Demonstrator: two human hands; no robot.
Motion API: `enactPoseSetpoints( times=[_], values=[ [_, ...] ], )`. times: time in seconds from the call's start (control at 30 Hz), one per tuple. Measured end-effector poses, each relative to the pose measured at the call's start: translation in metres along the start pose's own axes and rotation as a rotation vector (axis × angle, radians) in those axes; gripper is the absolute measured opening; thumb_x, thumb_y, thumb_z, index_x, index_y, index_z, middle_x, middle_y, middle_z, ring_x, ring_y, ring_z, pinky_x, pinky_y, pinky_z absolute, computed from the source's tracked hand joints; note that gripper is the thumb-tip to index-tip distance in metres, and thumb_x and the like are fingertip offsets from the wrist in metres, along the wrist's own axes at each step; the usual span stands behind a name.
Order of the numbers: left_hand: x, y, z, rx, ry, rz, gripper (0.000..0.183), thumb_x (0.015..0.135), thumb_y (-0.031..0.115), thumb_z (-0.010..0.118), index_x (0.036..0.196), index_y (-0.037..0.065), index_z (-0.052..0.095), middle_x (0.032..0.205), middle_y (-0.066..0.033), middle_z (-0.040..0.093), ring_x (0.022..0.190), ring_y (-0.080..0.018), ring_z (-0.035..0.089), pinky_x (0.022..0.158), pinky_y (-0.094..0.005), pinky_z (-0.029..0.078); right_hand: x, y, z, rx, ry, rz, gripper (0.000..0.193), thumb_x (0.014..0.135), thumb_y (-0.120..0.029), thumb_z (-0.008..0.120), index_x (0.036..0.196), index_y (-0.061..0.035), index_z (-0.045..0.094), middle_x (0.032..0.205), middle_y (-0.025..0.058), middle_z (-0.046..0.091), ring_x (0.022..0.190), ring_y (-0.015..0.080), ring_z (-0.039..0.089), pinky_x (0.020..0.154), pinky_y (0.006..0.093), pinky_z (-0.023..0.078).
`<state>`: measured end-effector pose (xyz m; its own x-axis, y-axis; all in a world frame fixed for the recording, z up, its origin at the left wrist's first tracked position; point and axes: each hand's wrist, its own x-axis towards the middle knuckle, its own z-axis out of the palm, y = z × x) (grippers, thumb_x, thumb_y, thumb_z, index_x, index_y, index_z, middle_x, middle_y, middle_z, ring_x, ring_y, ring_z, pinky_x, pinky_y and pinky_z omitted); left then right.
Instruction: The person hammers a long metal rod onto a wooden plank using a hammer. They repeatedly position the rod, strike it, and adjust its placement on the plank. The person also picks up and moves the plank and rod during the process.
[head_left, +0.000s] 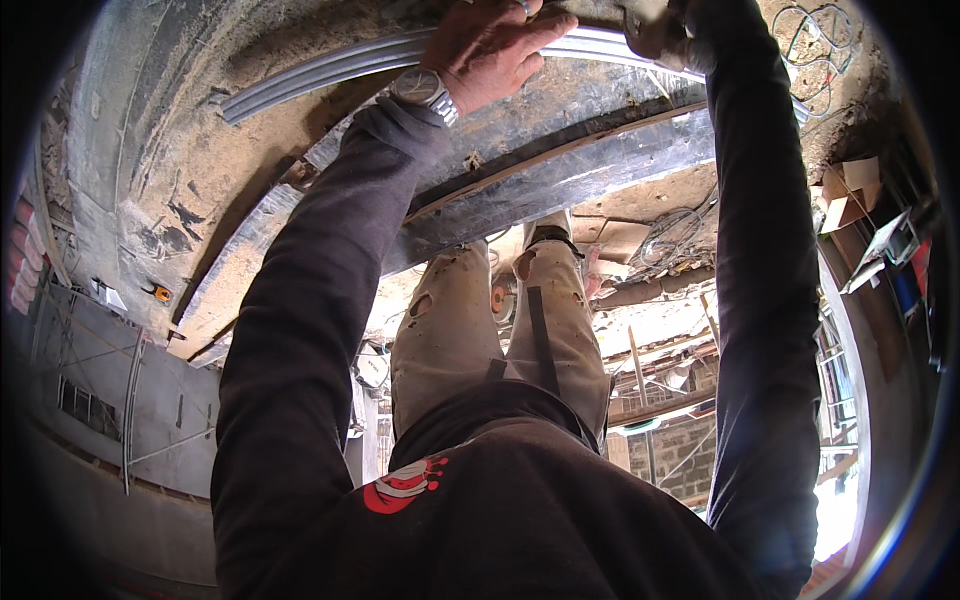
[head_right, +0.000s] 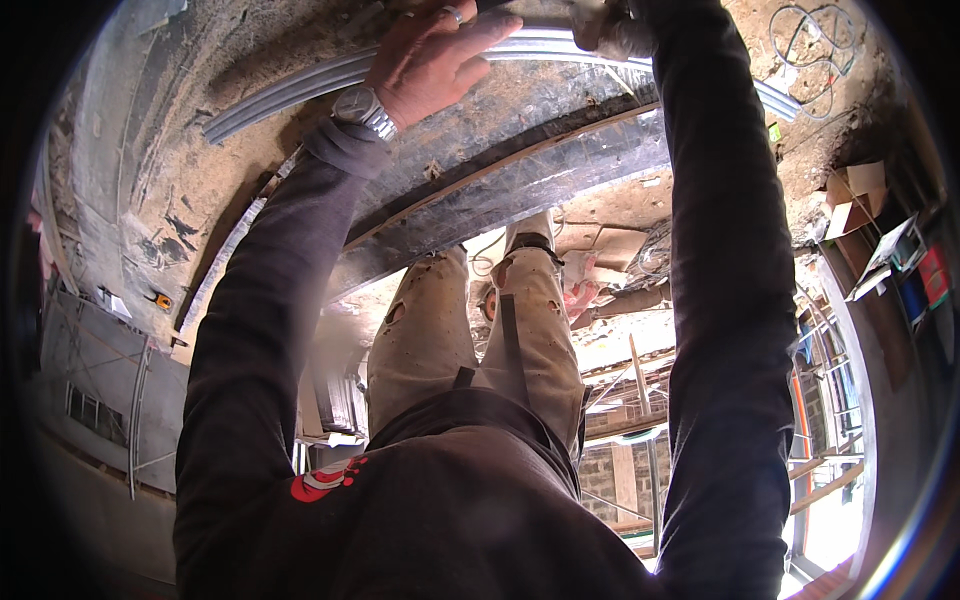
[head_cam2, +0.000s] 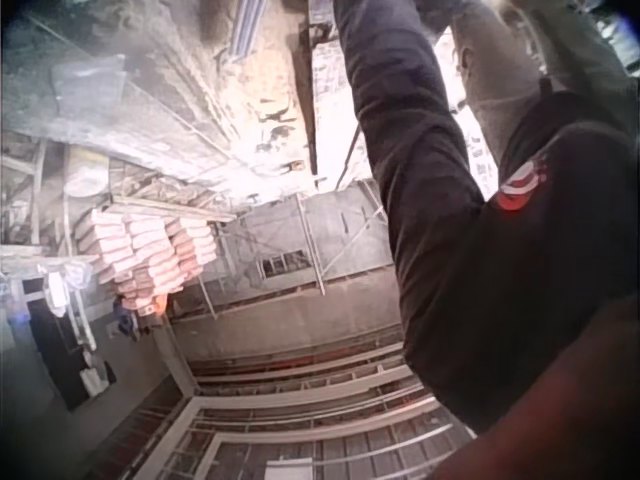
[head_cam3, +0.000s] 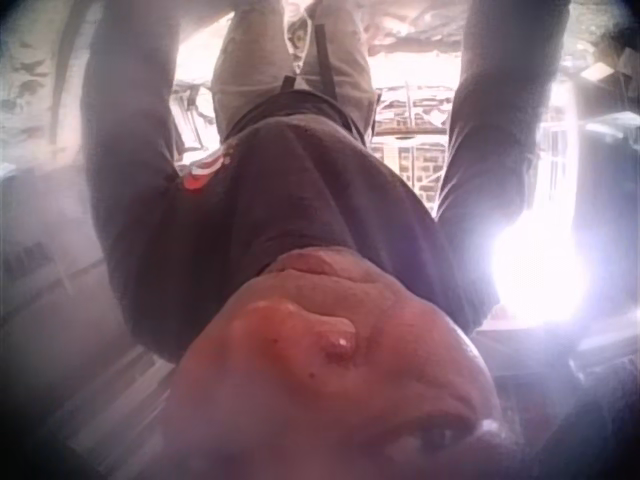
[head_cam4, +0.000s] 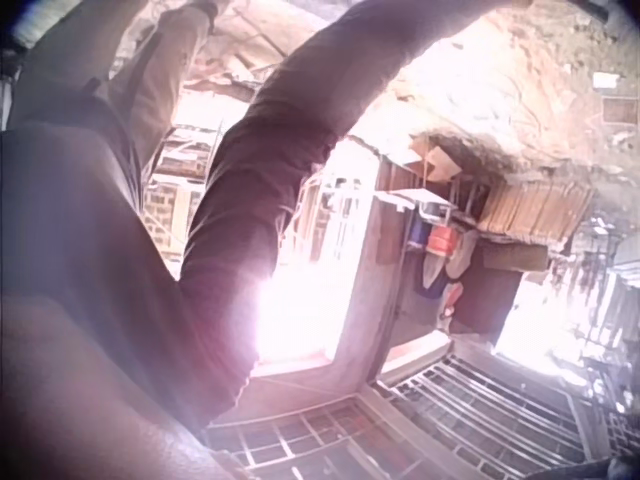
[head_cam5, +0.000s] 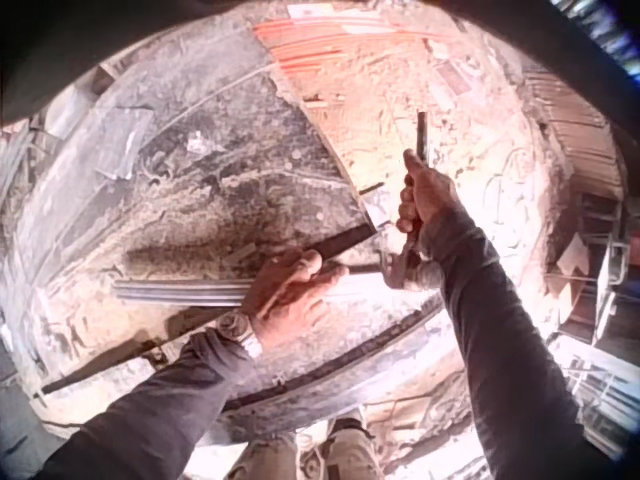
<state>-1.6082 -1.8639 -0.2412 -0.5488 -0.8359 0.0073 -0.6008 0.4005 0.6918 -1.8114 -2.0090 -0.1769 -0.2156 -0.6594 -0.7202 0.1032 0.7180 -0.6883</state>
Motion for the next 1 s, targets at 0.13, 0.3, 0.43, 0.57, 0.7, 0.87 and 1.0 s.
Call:
enactPoseSetpoints(
  times=[0.13, 0.3, 0.43, 0.57, 0.7, 0.87, 1.0],
  values=[
    [0.000, 0.007, -0.009, 0.277, 0.079, 0.063, 0.044, 0.083, 0.018, 0.066, 0.125, 0.012, 0.056, 0.120, -0.0114, 0.054, 0.103, -0.0251, 0.054, 0.088, -0.0400, 0.044, -0.038, -0.007, -0.004, 0.131, -0.002, -0.281, 0.048, 0.096, -0.043, 0.056, 0.060, -0.0197, 0.035, 0.047, -0.0044, 0.027, 0.036, 0.0120, 0.028, 0.036, 0.0304, 0.025],
    [0.004, 0.016, -0.019, 0.131, 0.189, -0.003, 0.049, 0.074, 0.017, 0.073, 0.121, 0.014, 0.059, 0.106, -0.0105, 0.056, 0.101, -0.0304, 0.054, 0.086, -0.0448, 0.043, -0.050, -0.014, -0.009, 0.102, -0.031, -0.255, 0.048, 0.096, -0.044, 0.057, 0.060, -0.0205, 0.035, 0.047, -0.0050, 0.027, 0.035, 0.0119, 0.027, 0.036, 0.0305, 0.024],
    [0.001, 0.020, -0.018, 0.130, 0.116, -0.006, 0.052, 0.075, 0.016, 0.074, 0.125, 0.020, 0.059, 0.102, -0.0084, 0.056, 0.087, -0.0281, 0.057, 0.076, -0.0430, 0.048, -0.037, -0.005, -0.008, 0.164, 0.072, 0.018, 0.042, 0.097, -0.044, 0.056, 0.068, -0.0185, 0.037, 0.052, -0.0037, 0.029, 0.042, 0.0126, 0.035, 0.040, 0.0333, 0.030],
    [-0.006, 0.023, -0.012, 0.178, 0.105, -0.066, 0.054, 0.074, 0.010, 0.075, 0.125, 0.021, 0.062, 0.099, -0.0063, 0.057, 0.088, -0.0244, 0.057, 0.075, -0.0394, 0.052, -0.028, 0.009, -0.009, 0.170, 0.098, 0.044, 0.039, 0.098, -0.044, 0.054, 0.073, -0.0170, 0.039, 0.054, -0.0029, 0.032, 0.042, 0.0129, 0.036, 0.040, 0.0331, 0.032],
    [-0.008, 0.024, -0.011, 0.175, 0.161, -0.037, 0.053, 0.073, 0.011, 0.076, 0.123, 0.021, 0.063, 0.100, -0.0050, 0.057, 0.092, -0.0241, 0.057, 0.080, -0.0383, 0.051, -0.021, 0.013, -0.014, 0.166, 0.076, 0.120, 0.040, 0.098, -0.044, 0.053, 0.073, -0.0168, 0.038, 0.054, -0.0029, 0.032, 0.042, 0.0129, 0.035, 0.040, 0.0330, 0.031],
    [-0.004, 0.022, -0.012, 0.177, 0.151, -0.039, 0.053, 0.073, 0.013, 0.077, 0.123, 0.022, 0.063, 0.099, -0.0040, 0.058, 0.092, -0.0229, 0.058, 0.077, -0.0383, 0.051, 0.003, 0.016, -0.021, 0.194, 0.045, 0.180, 0.039, 0.101, -0.041, 0.049, 0.072, -0.0168, 0.037, 0.053, -0.0033, 0.028, 0.042, 0.0126, 0.033, 0.041, 0.0330, 0.031],
    [-0.002, 0.022, -0.010, 0.155, 0.123, -0.064, 0.051, 0.071, 0.015, 0.079, 0.120, 0.021, 0.065, 0.094, -0.0034, 0.059, 0.088, -0.0213, 0.059, 0.071, -0.0380, 0.053, 0.030, 0.016, -0.032, 0.205, 0.009, 0.205, 0.039, 0.103, -0.038, 0.045, 0.072, -0.0167, 0.036, 0.052, -0.0033, 0.026, 0.042, 0.0127, 0.031, 0.042, 0.0328, 0.030]
  ],
)
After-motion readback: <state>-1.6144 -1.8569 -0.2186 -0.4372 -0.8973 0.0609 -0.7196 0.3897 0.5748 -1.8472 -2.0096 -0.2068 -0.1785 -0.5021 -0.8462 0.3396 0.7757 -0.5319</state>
